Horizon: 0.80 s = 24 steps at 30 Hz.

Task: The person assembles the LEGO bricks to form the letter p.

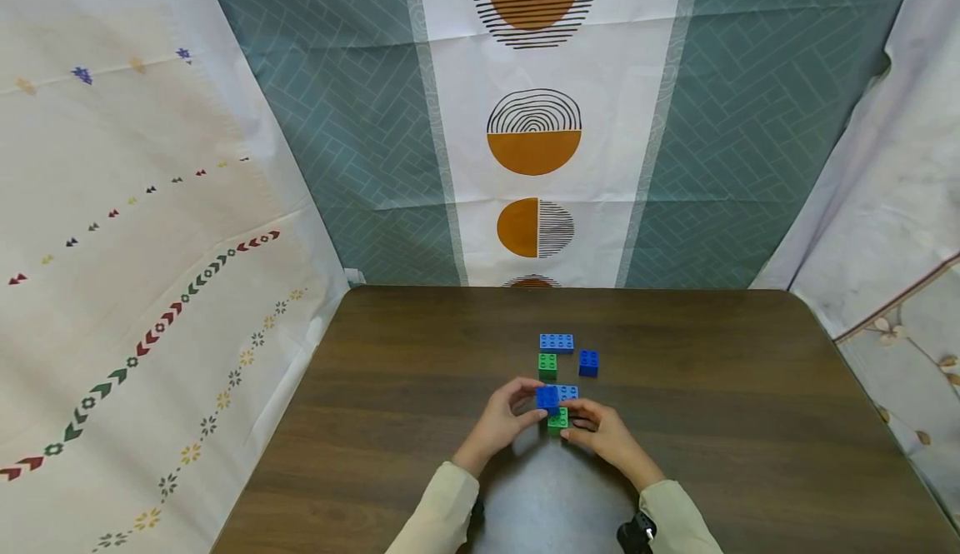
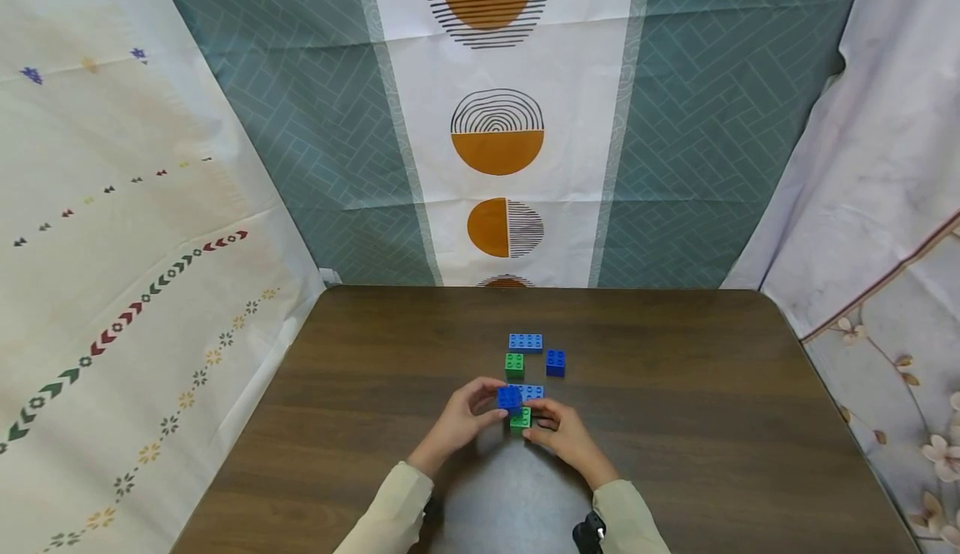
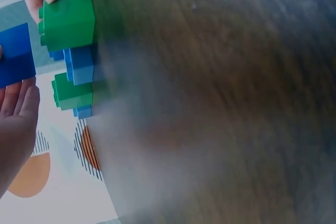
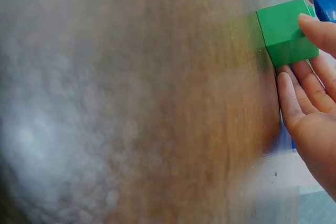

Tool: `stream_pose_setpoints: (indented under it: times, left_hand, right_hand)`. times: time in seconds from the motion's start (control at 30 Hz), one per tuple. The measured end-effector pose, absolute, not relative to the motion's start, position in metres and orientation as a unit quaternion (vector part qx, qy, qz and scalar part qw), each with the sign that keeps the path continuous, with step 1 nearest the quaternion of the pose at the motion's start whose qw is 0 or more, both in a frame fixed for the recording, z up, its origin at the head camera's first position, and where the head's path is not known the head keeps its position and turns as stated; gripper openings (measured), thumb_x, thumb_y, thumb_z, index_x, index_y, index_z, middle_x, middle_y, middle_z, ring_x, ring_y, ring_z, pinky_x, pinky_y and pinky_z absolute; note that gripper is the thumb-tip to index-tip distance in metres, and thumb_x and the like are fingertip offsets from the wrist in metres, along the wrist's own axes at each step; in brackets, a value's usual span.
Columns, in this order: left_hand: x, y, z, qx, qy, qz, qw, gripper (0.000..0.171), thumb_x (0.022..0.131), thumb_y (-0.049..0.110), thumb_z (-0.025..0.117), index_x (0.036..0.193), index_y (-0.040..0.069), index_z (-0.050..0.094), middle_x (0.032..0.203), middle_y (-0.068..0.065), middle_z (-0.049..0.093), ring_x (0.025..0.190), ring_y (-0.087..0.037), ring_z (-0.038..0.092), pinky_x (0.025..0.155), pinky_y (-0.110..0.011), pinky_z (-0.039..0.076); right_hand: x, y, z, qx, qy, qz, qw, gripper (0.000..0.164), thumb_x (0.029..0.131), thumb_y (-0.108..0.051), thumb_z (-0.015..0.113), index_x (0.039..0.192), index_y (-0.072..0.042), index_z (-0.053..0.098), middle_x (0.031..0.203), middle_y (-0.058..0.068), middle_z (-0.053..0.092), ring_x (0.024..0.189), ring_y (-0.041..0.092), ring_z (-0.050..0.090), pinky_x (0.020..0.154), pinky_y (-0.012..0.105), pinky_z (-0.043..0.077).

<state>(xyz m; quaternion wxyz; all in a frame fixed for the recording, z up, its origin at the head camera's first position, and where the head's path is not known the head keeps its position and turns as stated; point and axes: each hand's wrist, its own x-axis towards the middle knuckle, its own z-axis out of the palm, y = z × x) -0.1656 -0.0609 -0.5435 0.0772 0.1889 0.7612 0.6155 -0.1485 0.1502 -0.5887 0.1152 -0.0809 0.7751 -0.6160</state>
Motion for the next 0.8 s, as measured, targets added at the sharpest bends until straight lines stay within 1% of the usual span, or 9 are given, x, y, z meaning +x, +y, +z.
stream_pose_setpoints:
  times: [0.1,0.27,0.43,0.6,0.7,0.8]
  left_hand:
    - [-0.168,-0.060,-0.554,0.190,0.759,0.616,0.092,0.032,0.087,0.000,0.069,0.117,0.005,0.061,0.118,-0.010,0.062,0.116,-0.026,0.057,0.104,-0.040,0.043]
    - [-0.166,-0.058,-0.553,0.199,0.754,0.618,0.105,0.033,0.087,-0.005,0.066,0.119,0.000,0.059,0.120,-0.015,0.061,0.117,-0.031,0.056,0.104,-0.042,0.043]
    - [-0.160,-0.058,-0.537,0.209,0.747,0.621,0.111,0.032,0.087,-0.009,0.064,0.118,-0.007,0.058,0.117,-0.022,0.060,0.116,-0.038,0.055,0.103,-0.048,0.042]
    - [-0.153,-0.059,-0.522,0.212,0.747,0.618,0.122,0.031,0.087,-0.007,0.065,0.117,-0.008,0.058,0.116,-0.022,0.060,0.116,-0.038,0.056,0.103,-0.050,0.042]
    - [-0.152,-0.058,-0.521,0.216,0.751,0.613,0.116,0.030,0.087,-0.007,0.065,0.116,-0.008,0.059,0.115,-0.022,0.061,0.115,-0.038,0.057,0.102,-0.050,0.042]
    - [-0.153,-0.057,-0.524,0.226,0.763,0.598,0.100,0.029,0.087,-0.007,0.065,0.115,-0.008,0.059,0.113,-0.022,0.062,0.112,-0.038,0.058,0.100,-0.050,0.045]
  right_hand:
    - [-0.148,0.150,-0.589,-0.079,0.775,-0.616,0.115,0.045,0.085,-0.013,0.075,0.124,0.000,0.059,0.122,0.017,0.060,0.113,0.033,0.058,0.097,0.044,0.048]
    - [-0.147,0.151,-0.588,-0.087,0.778,-0.612,0.109,0.046,0.086,-0.012,0.074,0.125,0.004,0.056,0.123,0.020,0.059,0.113,0.035,0.057,0.097,0.045,0.048]
    - [-0.146,0.152,-0.585,-0.093,0.773,-0.619,0.105,0.046,0.086,-0.009,0.072,0.126,0.006,0.055,0.124,0.024,0.057,0.115,0.039,0.056,0.098,0.049,0.046]
    - [-0.145,0.152,-0.585,-0.095,0.770,-0.623,0.105,0.047,0.086,-0.008,0.072,0.126,0.008,0.054,0.124,0.025,0.057,0.115,0.040,0.056,0.097,0.049,0.047]
    - [-0.146,0.152,-0.585,-0.092,0.771,-0.622,0.108,0.047,0.086,-0.009,0.073,0.126,0.008,0.054,0.124,0.025,0.057,0.114,0.038,0.057,0.096,0.046,0.049]
    - [-0.147,0.151,-0.586,-0.087,0.770,-0.622,0.107,0.048,0.085,-0.009,0.074,0.126,0.008,0.055,0.125,0.025,0.057,0.114,0.038,0.057,0.096,0.044,0.049]
